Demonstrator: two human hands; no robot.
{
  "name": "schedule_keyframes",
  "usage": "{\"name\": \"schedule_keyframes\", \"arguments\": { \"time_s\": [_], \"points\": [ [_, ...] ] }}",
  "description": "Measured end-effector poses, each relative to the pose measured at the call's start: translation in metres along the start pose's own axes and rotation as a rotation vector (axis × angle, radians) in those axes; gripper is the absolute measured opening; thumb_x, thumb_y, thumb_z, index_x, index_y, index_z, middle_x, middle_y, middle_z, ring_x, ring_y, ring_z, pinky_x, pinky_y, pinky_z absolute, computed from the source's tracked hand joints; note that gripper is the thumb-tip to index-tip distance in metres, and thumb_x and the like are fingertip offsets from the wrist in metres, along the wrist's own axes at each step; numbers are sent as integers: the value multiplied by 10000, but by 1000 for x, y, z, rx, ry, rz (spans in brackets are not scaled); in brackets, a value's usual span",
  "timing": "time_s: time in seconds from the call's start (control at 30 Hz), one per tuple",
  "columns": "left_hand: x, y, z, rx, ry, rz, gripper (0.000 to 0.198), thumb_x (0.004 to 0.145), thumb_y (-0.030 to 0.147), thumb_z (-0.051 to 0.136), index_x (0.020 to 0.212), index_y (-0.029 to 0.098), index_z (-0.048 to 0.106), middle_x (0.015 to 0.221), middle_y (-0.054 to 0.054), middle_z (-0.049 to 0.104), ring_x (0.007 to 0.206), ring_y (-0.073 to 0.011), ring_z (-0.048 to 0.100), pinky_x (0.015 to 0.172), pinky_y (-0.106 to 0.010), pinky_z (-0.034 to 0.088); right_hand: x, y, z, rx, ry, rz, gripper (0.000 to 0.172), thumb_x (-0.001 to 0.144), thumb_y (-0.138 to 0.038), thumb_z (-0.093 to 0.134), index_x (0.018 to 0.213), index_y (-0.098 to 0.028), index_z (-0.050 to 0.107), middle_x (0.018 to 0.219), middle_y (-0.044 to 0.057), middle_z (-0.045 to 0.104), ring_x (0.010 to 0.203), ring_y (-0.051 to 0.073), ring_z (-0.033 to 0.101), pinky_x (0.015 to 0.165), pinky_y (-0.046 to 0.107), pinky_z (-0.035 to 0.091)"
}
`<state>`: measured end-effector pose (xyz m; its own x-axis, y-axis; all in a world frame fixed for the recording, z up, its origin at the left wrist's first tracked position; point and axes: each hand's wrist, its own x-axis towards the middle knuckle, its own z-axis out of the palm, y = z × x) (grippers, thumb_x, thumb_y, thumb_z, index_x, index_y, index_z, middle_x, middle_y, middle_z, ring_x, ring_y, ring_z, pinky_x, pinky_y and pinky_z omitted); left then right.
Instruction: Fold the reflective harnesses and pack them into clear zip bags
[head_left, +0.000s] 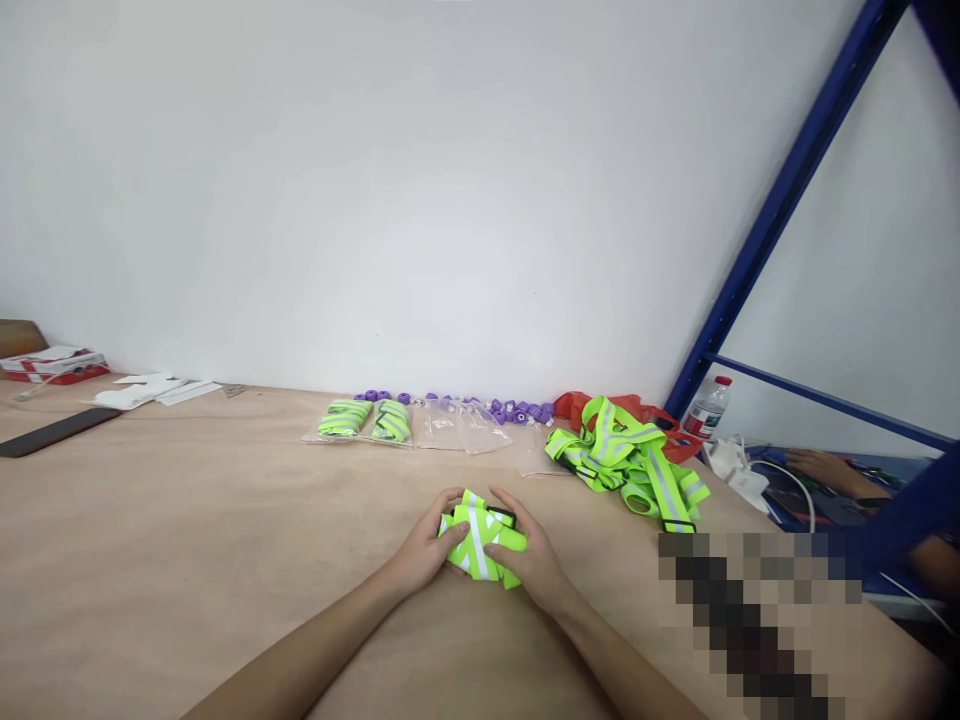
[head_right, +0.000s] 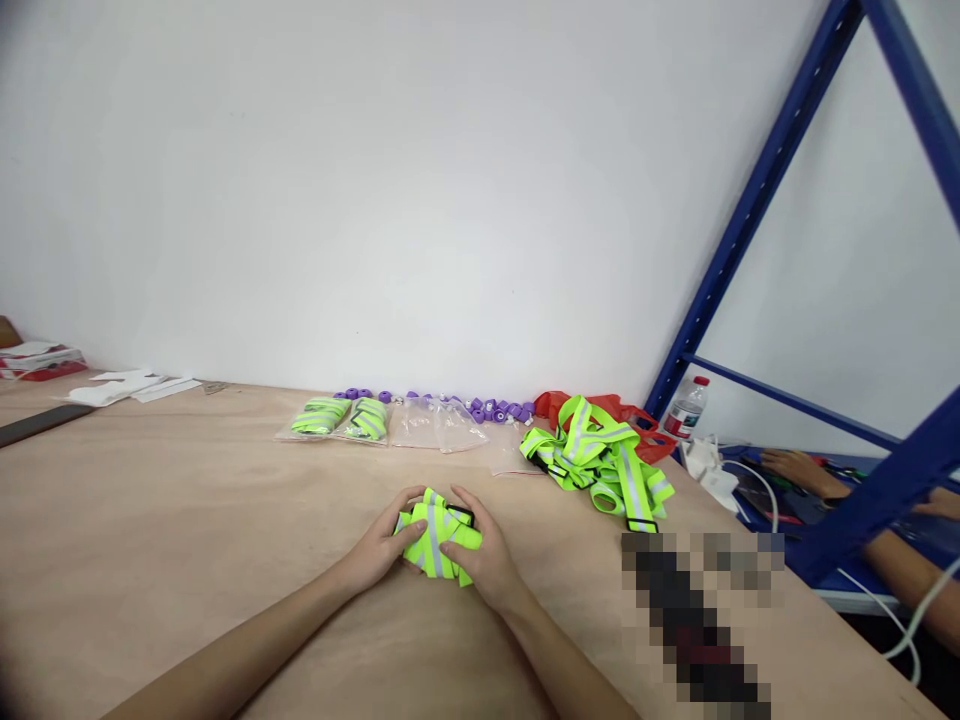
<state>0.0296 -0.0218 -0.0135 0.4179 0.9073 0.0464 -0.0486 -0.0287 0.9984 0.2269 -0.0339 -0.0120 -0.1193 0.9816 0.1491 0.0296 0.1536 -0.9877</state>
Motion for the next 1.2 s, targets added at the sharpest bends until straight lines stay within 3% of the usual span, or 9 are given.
{"name": "schedule_keyframes", "arguments": {
  "time_s": [0.23, 0.33, 0.43, 0.53, 0.63, 1.07, 1.2],
  "points": [
    [-3, 0, 5, 122, -2, 122, 461, 921, 574, 537, 1212, 223, 472, 1020, -32, 561, 739, -167, 595, 492, -245, 532, -1, -6, 0, 38, -33, -21, 478, 628, -250, 770, 1095, -212, 675, 1104, 62, 714, 1030, 288, 640, 923, 427, 502],
    [-3, -2, 6, 229, -6, 190, 393, 971, 532, 471, 1204, 217, 500, 1097, -61, 586, 757, -163, 586, 519, -238, 526, -1, -7, 0, 9, -46, -55, 463, 618, -251, 776, 1068, -216, 673, 1098, 52, 710, 1042, 280, 635, 936, 415, 497],
    [-2, -3, 6, 340, 9, 288, 298, 1001, 465, 444, 1140, 214, 523, 1238, -95, 586, 902, -200, 609, 717, -315, 565, 1, -6, 0, -33, -47, -75, 469, 625, -260, 777, 1079, -225, 667, 1137, 52, 704, 1080, 275, 627, 964, 410, 485],
    [-1, 0, 7, 396, 10, 353, 245, 1011, 416, 446, 1117, 210, 525, 1248, -108, 602, 1081, -245, 588, 945, -419, 505, 3, -6, -1, -64, -39, -78, 422, 649, -272, 756, 1058, -225, 666, 1114, 48, 710, 1054, 269, 638, 947, 408, 495],
    [-1, 4, 9, 381, -1, 344, 264, 1009, 426, 451, 1127, 205, 534, 1237, -114, 607, 1137, -260, 570, 1010, -459, 464, 4, -5, -3, -87, -26, -81, 377, 661, -282, 742, 1025, -220, 667, 1069, 46, 717, 1014, 266, 650, 915, 404, 510],
    [3, -6, 7, 292, 50, 304, 230, 966, 408, 542, 1057, 201, 587, 1304, -108, 582, 1063, -234, 611, 887, -408, 535, 2, -4, -5, -260, -53, -243, 349, 765, -263, 662, 1108, -214, 701, 1141, 73, 725, 1076, 268, 656, 989, 422, 487],
    [2, -4, 7, 310, 31, 283, 254, 960, 386, 550, 1142, 209, 549, 1284, -107, 585, 1022, -221, 619, 829, -378, 557, 2, -3, -6, -281, -68, -281, 324, 794, -272, 661, 1110, -221, 714, 1138, 74, 729, 1073, 268, 666, 988, 418, 496]
  ]
}}
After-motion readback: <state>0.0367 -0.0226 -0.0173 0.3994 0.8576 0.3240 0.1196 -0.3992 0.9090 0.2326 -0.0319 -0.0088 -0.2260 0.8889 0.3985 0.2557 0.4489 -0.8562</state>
